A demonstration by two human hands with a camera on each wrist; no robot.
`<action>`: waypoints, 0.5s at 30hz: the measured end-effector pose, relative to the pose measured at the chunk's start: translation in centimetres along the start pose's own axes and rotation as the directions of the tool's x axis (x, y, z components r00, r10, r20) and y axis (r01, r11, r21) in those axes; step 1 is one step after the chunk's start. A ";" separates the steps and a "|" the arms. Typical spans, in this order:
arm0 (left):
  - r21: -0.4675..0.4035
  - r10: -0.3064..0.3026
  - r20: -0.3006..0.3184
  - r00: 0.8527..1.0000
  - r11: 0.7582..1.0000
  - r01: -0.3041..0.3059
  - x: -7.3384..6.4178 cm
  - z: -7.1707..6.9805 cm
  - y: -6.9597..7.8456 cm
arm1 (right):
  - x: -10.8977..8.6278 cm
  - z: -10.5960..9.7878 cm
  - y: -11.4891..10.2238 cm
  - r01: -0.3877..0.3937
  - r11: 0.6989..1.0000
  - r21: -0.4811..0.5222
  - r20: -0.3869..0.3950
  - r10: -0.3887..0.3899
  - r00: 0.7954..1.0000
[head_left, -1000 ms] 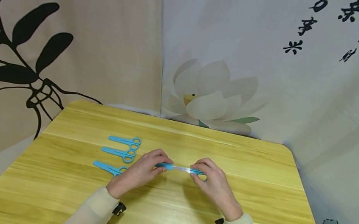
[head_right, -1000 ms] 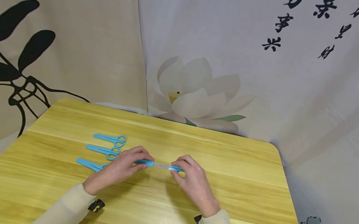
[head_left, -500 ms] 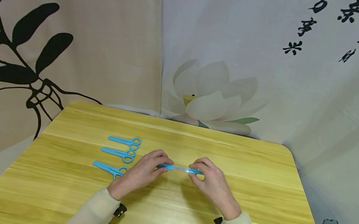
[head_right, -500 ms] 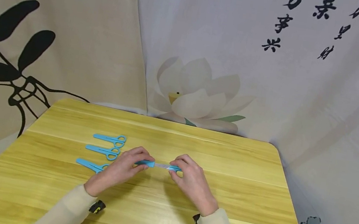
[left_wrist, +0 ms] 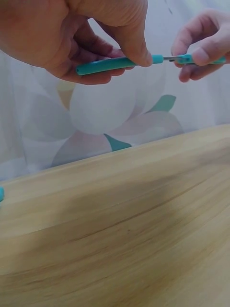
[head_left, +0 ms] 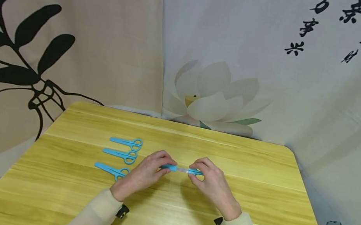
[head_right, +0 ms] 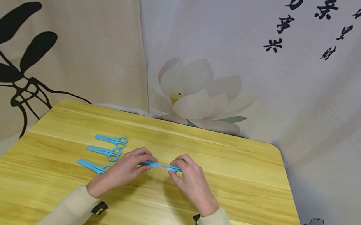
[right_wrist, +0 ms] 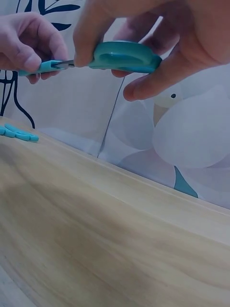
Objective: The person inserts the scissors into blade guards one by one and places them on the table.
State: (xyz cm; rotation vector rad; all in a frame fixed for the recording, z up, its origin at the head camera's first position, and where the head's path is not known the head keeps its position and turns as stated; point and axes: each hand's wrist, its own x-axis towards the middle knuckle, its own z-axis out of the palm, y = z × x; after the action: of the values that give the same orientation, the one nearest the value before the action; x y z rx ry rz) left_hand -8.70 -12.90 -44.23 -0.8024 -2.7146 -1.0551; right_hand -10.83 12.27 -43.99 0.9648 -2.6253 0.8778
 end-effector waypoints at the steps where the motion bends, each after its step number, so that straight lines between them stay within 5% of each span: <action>1: 0.001 0.000 0.001 1.000 1.000 0.000 0.0 0.0 0.0 | 0.0 0.0 0.0 0.001 1.000 0.003 -0.001 -0.001 1.000; 15: 0.008 -0.010 0.014 1.000 1.000 0.010 0.1 0.3 0.2 | 0.3 0.3 -0.4 0.027 1.000 0.009 -0.013 -0.027 1.000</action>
State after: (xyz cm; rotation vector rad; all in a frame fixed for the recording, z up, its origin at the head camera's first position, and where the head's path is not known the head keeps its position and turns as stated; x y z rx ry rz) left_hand -8.65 -12.58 -44.34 -0.7988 -2.7351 -1.0445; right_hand -10.76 11.69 -43.93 0.9911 -2.5938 0.8879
